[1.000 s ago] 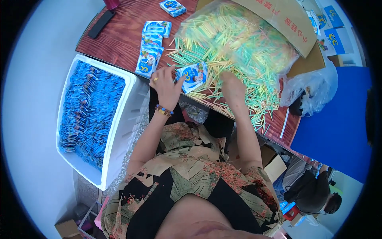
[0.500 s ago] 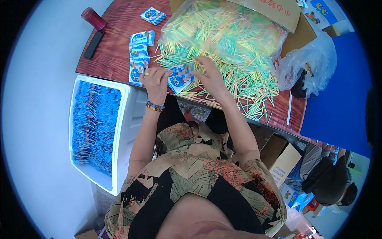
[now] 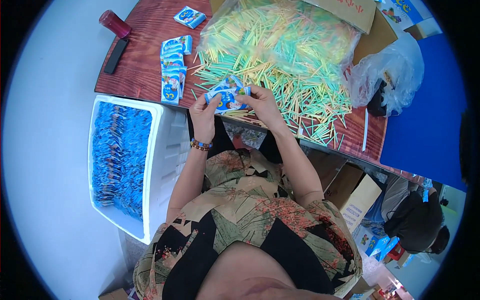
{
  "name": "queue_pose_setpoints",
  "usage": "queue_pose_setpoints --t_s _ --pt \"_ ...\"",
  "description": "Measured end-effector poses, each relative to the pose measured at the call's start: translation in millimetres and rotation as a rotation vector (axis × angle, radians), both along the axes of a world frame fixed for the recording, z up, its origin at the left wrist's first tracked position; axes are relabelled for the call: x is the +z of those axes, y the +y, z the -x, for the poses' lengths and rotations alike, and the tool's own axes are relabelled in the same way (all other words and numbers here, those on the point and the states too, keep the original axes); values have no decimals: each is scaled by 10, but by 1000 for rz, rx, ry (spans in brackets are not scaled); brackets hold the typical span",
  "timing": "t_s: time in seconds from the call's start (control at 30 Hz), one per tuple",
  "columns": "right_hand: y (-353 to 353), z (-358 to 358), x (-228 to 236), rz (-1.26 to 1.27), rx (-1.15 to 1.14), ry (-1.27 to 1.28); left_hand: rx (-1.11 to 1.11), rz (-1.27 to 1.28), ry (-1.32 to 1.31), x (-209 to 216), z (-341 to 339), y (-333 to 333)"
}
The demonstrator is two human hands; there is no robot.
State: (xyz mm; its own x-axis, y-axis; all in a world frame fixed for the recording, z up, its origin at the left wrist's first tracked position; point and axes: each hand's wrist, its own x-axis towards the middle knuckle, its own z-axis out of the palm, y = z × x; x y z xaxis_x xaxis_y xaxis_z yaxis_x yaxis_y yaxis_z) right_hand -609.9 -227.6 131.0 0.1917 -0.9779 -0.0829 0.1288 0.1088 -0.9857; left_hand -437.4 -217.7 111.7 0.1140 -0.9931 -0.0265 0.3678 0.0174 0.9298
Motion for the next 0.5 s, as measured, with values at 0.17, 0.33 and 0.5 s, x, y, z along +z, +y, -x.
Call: queue_pose_setpoints --t_s 0.17,0.33,0.5 --pt "26 67 -136 -21 0 -11 -18 -39 67 21 54 48" --pt "86 76 -110 7 -38 -8 -10 -49 62 3 77 57" --pt "139 247 -17 38 -116 -82 52 -145 196 -28 80 62"
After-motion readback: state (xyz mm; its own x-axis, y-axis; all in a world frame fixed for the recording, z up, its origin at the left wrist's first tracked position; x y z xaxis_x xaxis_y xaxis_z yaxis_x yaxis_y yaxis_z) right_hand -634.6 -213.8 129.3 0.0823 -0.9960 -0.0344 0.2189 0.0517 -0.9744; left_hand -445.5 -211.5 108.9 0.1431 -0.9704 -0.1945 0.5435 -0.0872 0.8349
